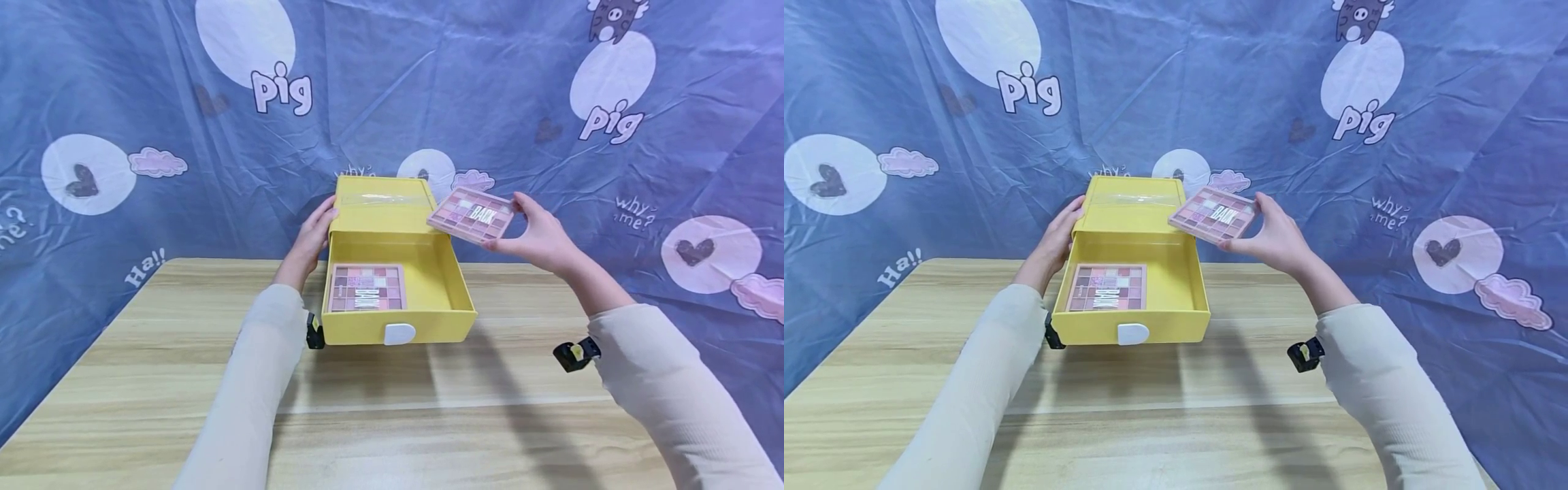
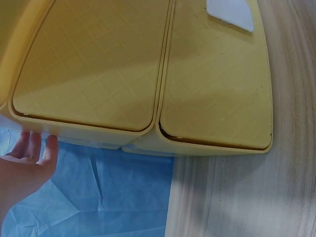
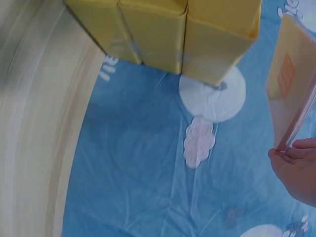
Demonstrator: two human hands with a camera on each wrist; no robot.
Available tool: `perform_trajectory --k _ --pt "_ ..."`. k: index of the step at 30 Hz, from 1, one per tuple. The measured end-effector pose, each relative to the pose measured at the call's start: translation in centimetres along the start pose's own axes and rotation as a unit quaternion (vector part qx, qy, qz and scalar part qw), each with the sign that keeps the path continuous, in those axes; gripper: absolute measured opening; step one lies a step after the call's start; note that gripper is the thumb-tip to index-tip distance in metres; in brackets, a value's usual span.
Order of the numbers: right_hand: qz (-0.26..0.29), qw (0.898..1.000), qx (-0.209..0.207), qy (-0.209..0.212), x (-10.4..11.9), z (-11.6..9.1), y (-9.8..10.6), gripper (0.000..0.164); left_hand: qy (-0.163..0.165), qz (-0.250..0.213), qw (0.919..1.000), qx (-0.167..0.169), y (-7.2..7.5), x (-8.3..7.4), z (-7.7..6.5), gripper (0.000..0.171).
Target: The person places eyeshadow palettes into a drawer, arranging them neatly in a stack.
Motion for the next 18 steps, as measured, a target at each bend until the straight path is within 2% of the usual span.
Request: perform_trajectory --k 14,18 --pt "0.062 0.996 0.053 0.028 3.5 0.1 -3.0 0.098 0.003 0.0 1.0 -0.002 0.1 0.0 0.1 0.049" --pt "0.083 0.993 0.067 0.054 4.3 0.1 -3.9 0.097 -0.001 -0.003 1.0 -0.003 0.1 -0.1 0.1 0.049"
Point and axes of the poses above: each hand's wrist, its own z-axis towards the middle knuckle, its own y-axis out of the back of the hand, x = y × z, the point moved 2 cm from there along z, towards the middle knuckle, and after that the axes turned 1 degree about -z, right-handed, at the moved point
